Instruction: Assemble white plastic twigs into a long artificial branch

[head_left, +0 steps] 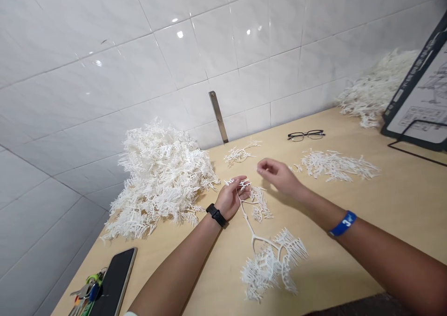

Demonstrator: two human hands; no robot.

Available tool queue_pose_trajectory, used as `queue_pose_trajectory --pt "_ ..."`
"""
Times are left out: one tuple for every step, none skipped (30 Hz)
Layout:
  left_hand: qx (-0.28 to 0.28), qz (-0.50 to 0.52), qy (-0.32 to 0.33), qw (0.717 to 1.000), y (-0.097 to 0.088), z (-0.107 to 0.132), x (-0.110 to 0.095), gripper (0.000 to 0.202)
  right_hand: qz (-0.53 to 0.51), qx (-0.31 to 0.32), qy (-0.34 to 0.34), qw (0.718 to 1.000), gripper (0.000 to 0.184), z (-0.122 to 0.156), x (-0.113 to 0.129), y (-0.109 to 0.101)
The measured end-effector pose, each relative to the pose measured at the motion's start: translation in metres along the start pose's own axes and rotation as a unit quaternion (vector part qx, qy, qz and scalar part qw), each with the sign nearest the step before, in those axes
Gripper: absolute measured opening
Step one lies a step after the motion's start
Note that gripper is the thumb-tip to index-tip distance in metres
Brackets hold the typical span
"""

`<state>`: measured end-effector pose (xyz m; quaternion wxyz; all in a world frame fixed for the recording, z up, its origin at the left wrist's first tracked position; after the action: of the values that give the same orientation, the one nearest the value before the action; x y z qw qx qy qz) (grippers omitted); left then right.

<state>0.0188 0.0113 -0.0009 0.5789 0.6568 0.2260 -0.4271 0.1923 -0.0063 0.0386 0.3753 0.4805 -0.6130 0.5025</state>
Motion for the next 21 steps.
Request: queue_pose_trajectory --pt "-0.001 -0.006 -0.001 1.000 0.000 0.000 0.000 0.025 0.056 -0.039 0.012 0.998 0.018 -0.007 -0.005 -0.012" --pt "-0.003 -0.011 0.000 1.000 0.001 0.000 0.000 0.025 0.132 -0.074 0.031 0.988 0.015 -0.013 -0.012 -0.024" --pt "-0.006 -0.016 0.004 1.000 0.001 0.001 0.000 0.025 0.213 -0.088 0.057 0.971 0.012 -0.018 -0.020 -0.033" --pt "-0.008 -0.019 0.008 1.000 0.002 0.001 0.000 0.025 0.286 -0.090 0.087 0.950 0.010 -0.021 -0.028 -0.039" --pt "-0.010 -0.022 0.013 1.000 0.002 0.002 -0.001 0.026 0.340 -0.080 0.112 0.930 0.007 -0.024 -0.035 -0.043" --pt "-0.010 -0.024 0.017 1.000 0.003 0.002 -0.001 0.027 0.371 -0.081 0.118 0.917 0.007 -0.024 -0.039 -0.045" --pt "-0.010 -0.026 0.019 0.999 0.004 0.003 -0.001 0.028 0.382 -0.082 0.112 0.914 0.010 -0.024 -0.040 -0.043" --pt "-0.007 -0.028 0.021 0.999 0.004 0.003 -0.001 0.029 0.371 -0.084 0.093 0.920 0.014 -0.022 -0.039 -0.040" --pt "-0.004 -0.028 0.022 0.999 0.005 0.003 -0.001 0.030 0.341 -0.082 0.067 0.934 0.017 -0.019 -0.035 -0.035" --pt "0.001 -0.025 0.023 0.999 0.005 0.003 -0.001 0.032 0.302 -0.067 0.039 0.950 0.019 -0.016 -0.029 -0.029" --pt "0.004 -0.019 0.023 1.000 0.005 0.003 0.000 0.033 0.259 -0.035 0.014 0.965 0.020 -0.012 -0.024 -0.022" --pt "0.007 -0.012 0.023 1.000 0.005 0.002 0.000 0.035 0.225 0.011 -0.012 0.974 0.022 -0.009 -0.018 -0.015" --pt "0.008 -0.006 0.021 1.000 0.004 0.002 0.000 0.036 0.204 0.064 -0.038 0.976 0.022 -0.005 -0.014 -0.008" --pt "0.008 -0.003 0.017 1.000 0.004 0.002 0.000 0.037 0.197 0.119 -0.062 0.971 0.022 -0.002 -0.011 -0.002" --pt "0.007 -0.005 0.012 1.000 0.003 0.002 0.000 0.037 0.204 0.168 -0.082 0.961 0.023 0.001 -0.010 0.002" --pt "0.005 -0.009 0.006 1.000 0.002 0.002 0.000 0.037 0.218 0.208 -0.095 0.949 0.024 0.002 -0.010 0.005" --pt "0.004 -0.014 0.001 1.000 0.002 0.002 0.000 0.038 0.235 0.236 -0.099 0.938 0.027 0.003 -0.012 0.007" --pt "0.005 -0.017 -0.003 1.000 0.002 0.002 -0.001 0.038 0.251 0.253 -0.094 0.930 0.031 0.004 -0.015 0.008" --pt "0.007 -0.020 -0.005 1.000 0.002 0.002 -0.001 0.038 0.266 0.261 -0.086 0.924 0.033 0.003 -0.017 0.009" --pt "0.008 -0.022 -0.006 1.000 0.002 0.003 -0.002 0.038 0.279 0.260 -0.076 0.921 0.034 0.003 -0.020 0.009" --pt "0.008 -0.024 -0.006 1.000 0.002 0.003 -0.002 0.038 0.292 0.252 -0.067 0.920 0.033 0.003 -0.022 0.008"
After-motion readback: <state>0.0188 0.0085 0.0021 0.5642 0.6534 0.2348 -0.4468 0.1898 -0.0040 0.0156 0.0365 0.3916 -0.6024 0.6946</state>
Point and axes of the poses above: each hand's wrist, its own z-axis away from the middle knuckle, its own y-axis out of the palm, x = y × z, the point moved 2 cm from there along -z, towards the middle knuckle, and after that the axes turned 11 degrees about y, right-handed, at the moved point
